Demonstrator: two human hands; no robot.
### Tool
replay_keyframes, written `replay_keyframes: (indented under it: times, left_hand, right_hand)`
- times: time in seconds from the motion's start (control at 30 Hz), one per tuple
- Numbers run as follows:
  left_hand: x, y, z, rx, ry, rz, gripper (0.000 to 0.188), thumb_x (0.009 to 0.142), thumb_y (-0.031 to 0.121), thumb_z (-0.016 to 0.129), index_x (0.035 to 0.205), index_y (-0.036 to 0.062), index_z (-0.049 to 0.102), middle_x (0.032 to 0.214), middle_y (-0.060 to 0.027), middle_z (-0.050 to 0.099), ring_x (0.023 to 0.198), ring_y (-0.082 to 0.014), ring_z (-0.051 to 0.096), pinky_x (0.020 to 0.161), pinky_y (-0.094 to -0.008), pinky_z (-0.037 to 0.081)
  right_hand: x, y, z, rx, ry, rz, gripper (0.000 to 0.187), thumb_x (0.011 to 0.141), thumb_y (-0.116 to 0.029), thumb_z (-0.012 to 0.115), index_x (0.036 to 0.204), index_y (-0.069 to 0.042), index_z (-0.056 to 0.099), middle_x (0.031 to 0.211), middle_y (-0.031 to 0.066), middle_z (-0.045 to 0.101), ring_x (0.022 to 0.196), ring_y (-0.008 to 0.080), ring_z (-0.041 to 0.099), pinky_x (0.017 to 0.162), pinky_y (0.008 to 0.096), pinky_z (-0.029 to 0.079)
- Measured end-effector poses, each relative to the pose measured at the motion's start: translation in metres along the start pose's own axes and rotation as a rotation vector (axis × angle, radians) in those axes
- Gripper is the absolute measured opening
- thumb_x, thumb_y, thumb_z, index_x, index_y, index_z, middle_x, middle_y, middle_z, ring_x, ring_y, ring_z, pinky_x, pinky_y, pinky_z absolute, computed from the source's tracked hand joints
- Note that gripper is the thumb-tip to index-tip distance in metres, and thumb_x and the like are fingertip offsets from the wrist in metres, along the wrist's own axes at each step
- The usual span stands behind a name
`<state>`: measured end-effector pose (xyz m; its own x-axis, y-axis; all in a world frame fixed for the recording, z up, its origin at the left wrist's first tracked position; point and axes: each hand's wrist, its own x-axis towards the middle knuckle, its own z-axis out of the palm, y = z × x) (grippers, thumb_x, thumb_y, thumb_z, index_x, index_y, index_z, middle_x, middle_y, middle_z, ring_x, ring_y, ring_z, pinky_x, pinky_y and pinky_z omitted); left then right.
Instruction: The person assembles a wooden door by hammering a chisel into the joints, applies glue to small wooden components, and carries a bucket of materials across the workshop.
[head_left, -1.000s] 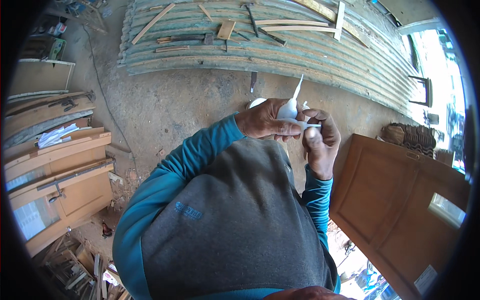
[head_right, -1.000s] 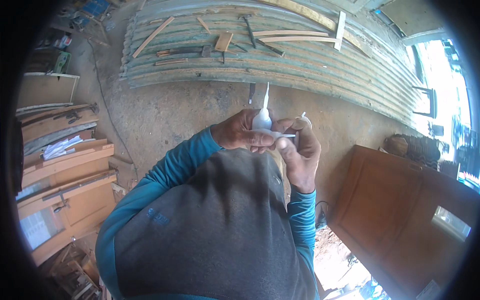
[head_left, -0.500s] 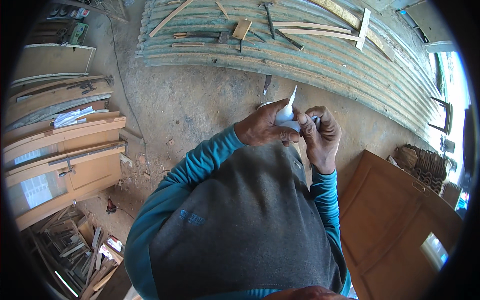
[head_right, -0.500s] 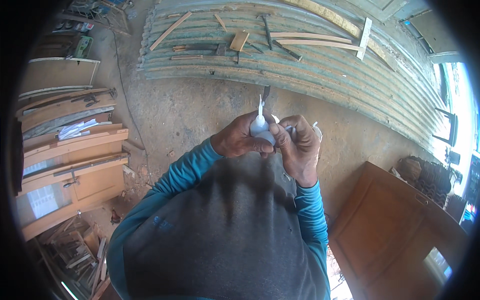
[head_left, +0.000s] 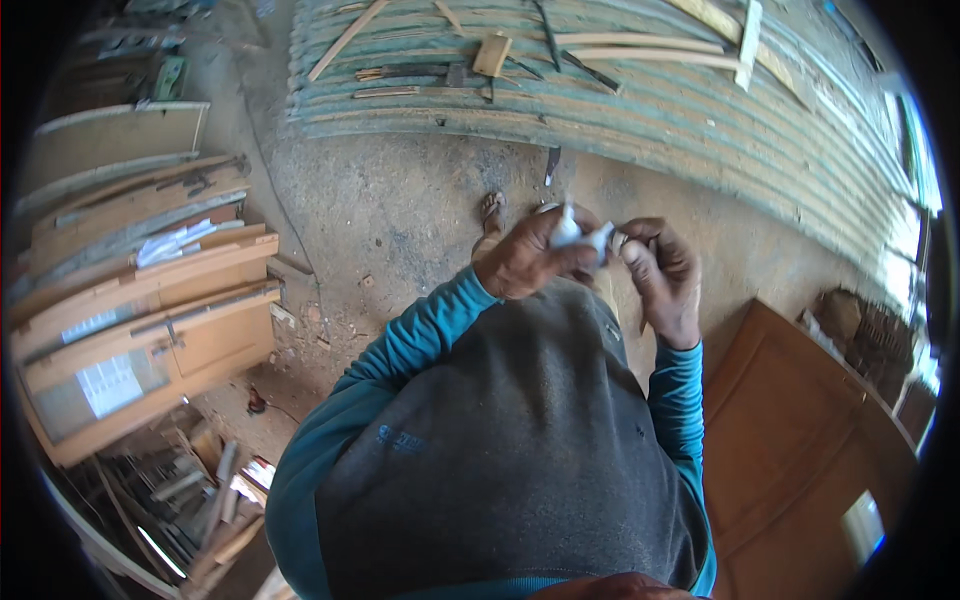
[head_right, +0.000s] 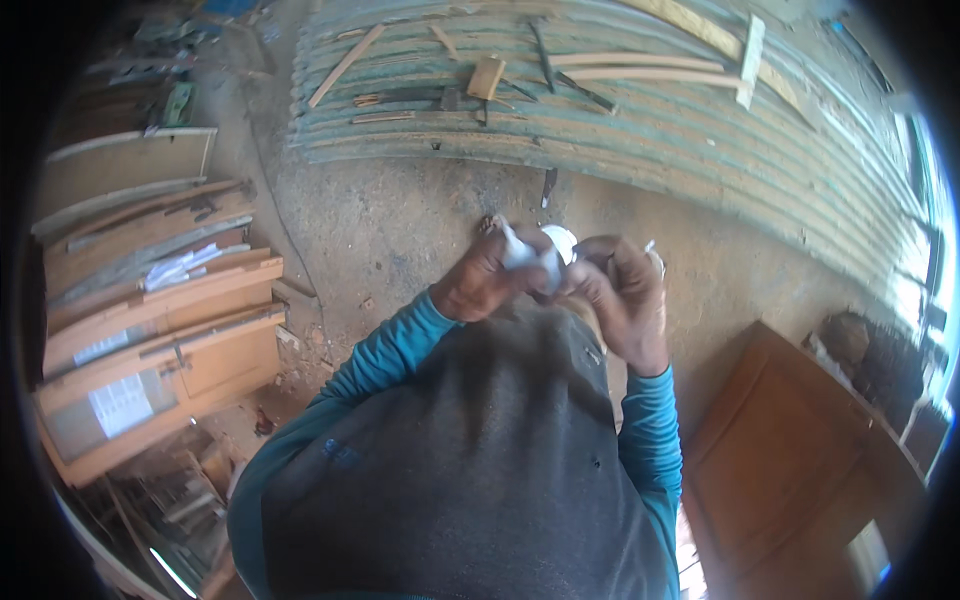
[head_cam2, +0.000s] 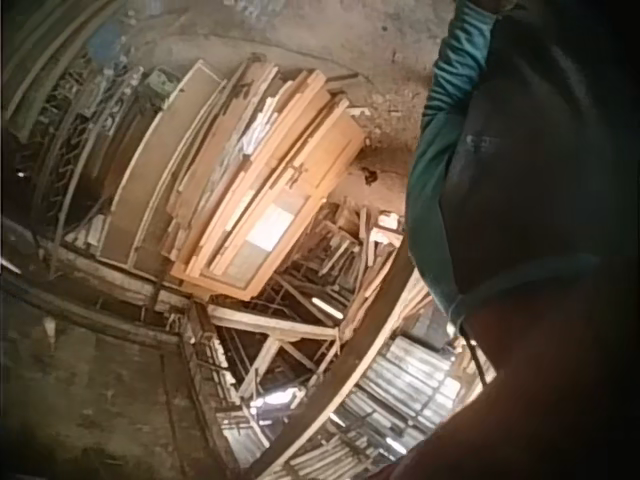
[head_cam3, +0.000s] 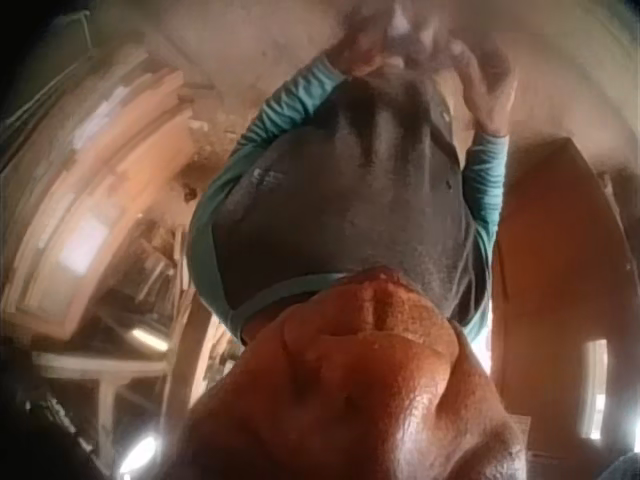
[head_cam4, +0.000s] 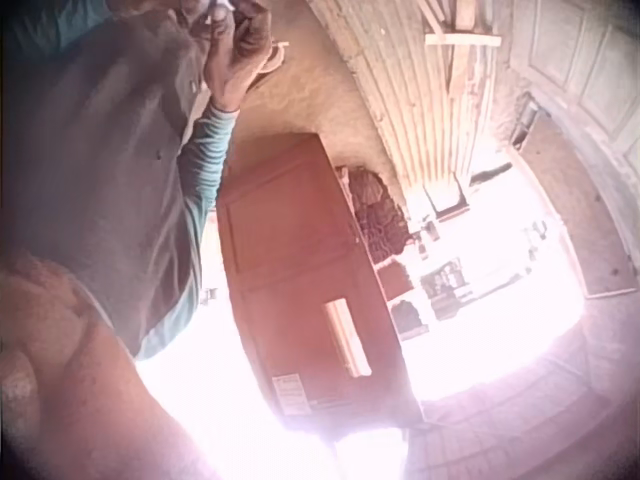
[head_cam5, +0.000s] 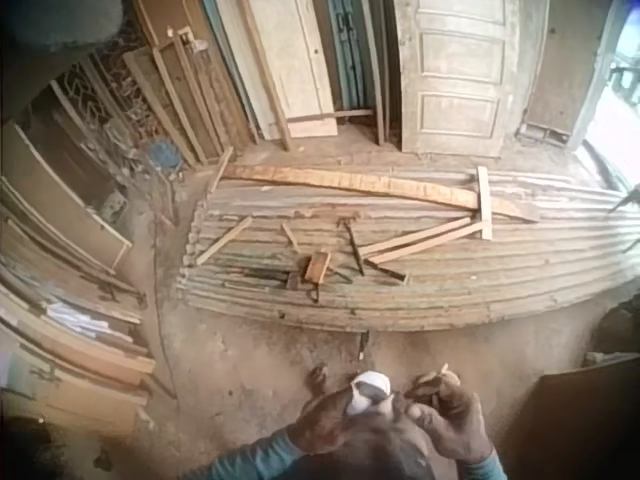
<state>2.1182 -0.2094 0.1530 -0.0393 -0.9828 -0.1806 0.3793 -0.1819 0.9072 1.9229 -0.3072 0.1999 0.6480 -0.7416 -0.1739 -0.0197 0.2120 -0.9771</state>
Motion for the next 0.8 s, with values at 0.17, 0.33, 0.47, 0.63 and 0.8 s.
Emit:
replay_keyframes:
  times: [0.17, 0.33, 0.47, 0.63, 0.8]
  left_hand:
    - [0.010, 0.015, -0.069, -0.064, 0.113, 0.054, 0.031, 0.100, 0.016, 0.066, 0.127, 0.0045, 0.056, 0.109, -0.0124, 0.069, 0.101, -0.0210, 0.069, 0.079, -0.0327, 0.062]
    - [0.028, 0.018, -0.148, 0.013, 0.007, 0.002, 0.033, 0.101, 0.022, 0.065, 0.127, 0.0040, 0.058, 0.113, -0.0135, 0.066, 0.105, -0.0227, 0.067, 0.081, -0.0351, 0.061]
    - [0.049, 0.027, -0.169, 0.133, -0.105, -0.079, 0.035, 0.101, 0.022, 0.065, 0.126, -0.0008, 0.058, 0.115, -0.0154, 0.067, 0.104, -0.0227, 0.066, 0.082, -0.0355, 0.059]
    - [0.065, 0.022, -0.163, 0.220, -0.185, -0.114, 0.039, 0.104, 0.032, 0.057, 0.129, 0.0015, 0.052, 0.124, -0.0193, 0.063, 0.107, -0.0260, 0.064, 0.084, -0.0381, 0.056]
    - [0.085, 0.010, -0.095, 0.117, -0.322, -0.146, 0.040, 0.102, 0.038, 0.060, 0.124, 0.0059, 0.053, 0.111, -0.0127, 0.062, 0.100, -0.0212, 0.061, 0.080, -0.0339, 0.053]
  right_hand:
    - [0.006, 0.009, -0.014, -0.080, 0.576, 0.060, 0.033, 0.102, -0.032, 0.063, 0.104, 0.001, 0.069, 0.079, -0.0015, 0.060, 0.063, 0.0047, 0.049, 0.056, 0.0215, 0.037]
    - [-0.018, 0.028, -0.012, 0.050, 0.957, -0.011, 0.030, 0.105, -0.024, 0.058, 0.111, 0.003, 0.067, 0.077, -0.0011, 0.058, 0.059, 0.0038, 0.046, 0.052, 0.0207, 0.034]
    - [-0.040, 0.025, 0.020, 0.236, 1.178, 0.052, 0.026, 0.105, -0.018, 0.053, 0.115, 0.003, 0.065, 0.075, -0.0013, 0.057, 0.056, 0.0018, 0.042, 0.048, 0.0179, 0.029]
    - [-0.084, 0.019, 0.033, 0.321, 1.159, 0.162, 0.026, 0.099, -0.016, 0.055, 0.116, 0.000, 0.066, 0.075, -0.0011, 0.055, 0.058, 0.0054, 0.044, 0.050, 0.0213, 0.035]
    - [-0.127, 0.037, 0.050, -0.123, 1.060, 0.169, 0.028, 0.098, -0.010, 0.054, 0.122, 0.001, 0.061, 0.091, 0.0085, 0.065, 0.082, 0.0135, 0.062, 0.073, 0.0307, 0.053]
